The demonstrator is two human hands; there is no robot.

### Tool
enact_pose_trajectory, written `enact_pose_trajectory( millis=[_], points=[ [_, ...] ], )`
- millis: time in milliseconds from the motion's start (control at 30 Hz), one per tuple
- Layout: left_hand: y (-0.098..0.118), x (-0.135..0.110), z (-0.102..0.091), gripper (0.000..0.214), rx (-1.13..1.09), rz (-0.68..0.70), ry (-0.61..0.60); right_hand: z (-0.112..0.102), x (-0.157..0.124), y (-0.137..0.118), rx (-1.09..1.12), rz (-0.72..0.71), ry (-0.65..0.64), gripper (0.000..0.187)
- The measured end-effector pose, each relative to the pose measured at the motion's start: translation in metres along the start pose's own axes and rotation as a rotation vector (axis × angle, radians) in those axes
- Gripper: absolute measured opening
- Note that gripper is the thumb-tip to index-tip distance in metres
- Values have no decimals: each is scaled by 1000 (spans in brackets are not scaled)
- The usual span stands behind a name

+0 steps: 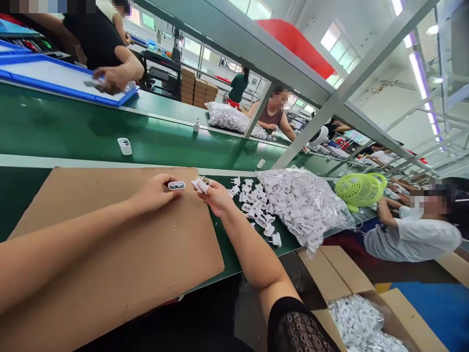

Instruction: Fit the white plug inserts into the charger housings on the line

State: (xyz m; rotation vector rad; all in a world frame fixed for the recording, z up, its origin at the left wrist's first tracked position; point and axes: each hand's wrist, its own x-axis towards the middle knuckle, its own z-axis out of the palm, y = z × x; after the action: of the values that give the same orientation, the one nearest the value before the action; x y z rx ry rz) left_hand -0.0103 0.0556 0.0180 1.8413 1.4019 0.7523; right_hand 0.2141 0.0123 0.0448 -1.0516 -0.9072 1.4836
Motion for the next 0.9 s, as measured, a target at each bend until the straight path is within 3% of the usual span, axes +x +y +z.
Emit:
enact_pose_trajectory(
  millis=[67,200,300,400,600,667,733,800,900],
  points=[
    [0,-14,14,64,-45,13,-65,-4,2,5,-22,24,37,50],
    [-4,-21,29,69,-43,154,-51,-9,2,14,-44,-14,36,52],
    [-9,-21,31,60,-27,158,-91,-11,-1,18,-184,-147,66,49],
    [-14,-21,31,65,-40,199,-81,-11,-4,21,-406,-291,88,38],
    [-18,-24,32,58,-117,285,-107,-7,-3,25,-423,-322,77,34],
    [-14,-21,27,57,-140,238,20,-7,-1,26,-442,-337,123,36],
    [-10,-8,12,53,-93,98,294,-9,1,25,-455,-347,159,37],
    [-9,15,-14,57,12,-61,582,-12,2,24,-465,-363,178,37],
    [-25,56,-69,97,114,-234,774,-13,-2,21,-506,-403,206,37]
  ],
)
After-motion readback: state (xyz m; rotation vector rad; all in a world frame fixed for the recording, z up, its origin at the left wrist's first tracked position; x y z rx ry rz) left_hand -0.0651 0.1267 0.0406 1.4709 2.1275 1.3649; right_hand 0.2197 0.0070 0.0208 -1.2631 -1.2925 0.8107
